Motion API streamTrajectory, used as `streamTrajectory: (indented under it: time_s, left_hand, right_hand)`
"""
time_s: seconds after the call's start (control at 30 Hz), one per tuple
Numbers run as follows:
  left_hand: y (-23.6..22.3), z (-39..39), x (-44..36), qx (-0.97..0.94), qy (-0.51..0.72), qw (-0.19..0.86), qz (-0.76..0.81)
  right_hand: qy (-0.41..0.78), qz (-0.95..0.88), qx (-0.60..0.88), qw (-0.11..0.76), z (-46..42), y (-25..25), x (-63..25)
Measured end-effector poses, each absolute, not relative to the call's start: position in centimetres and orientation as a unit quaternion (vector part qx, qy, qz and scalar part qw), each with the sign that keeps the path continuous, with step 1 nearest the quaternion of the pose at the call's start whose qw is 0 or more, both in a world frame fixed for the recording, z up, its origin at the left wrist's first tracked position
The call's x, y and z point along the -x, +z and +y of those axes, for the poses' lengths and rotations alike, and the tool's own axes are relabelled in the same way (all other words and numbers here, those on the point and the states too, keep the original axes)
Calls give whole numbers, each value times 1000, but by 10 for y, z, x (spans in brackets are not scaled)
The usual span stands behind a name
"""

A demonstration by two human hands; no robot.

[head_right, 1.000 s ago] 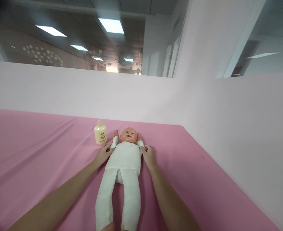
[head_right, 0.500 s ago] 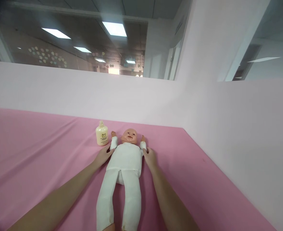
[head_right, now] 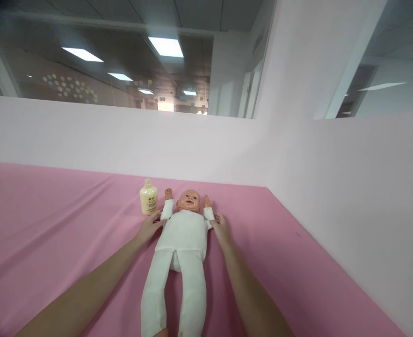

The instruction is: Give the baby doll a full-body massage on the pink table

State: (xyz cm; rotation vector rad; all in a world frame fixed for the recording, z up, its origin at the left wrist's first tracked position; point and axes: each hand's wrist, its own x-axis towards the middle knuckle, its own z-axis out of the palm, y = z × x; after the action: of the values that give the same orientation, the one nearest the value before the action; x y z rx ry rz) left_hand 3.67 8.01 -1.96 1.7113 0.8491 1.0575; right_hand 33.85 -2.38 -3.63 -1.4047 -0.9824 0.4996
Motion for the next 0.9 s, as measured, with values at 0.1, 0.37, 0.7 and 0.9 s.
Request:
streamTrajectory:
  time_s: [0.1, 0.37, 0.7, 0.9]
  left_hand:
    - [-19, 82, -37, -664, 455, 512, 300]
    - [-36, 97, -41, -611, 462, 578, 280]
    - [-30, 91, -40, -649, 439, 557, 276]
    - [-28, 85, -41, -672, 440, 511, 305]
  right_hand:
    - [277, -412, 548, 673, -25, -30, -338]
    - [402, -410, 464, 674, -34, -28, -335]
    - [407, -471, 470, 626, -27, -31, -335]
    - [330, -519, 478, 627, -19, -41, -337]
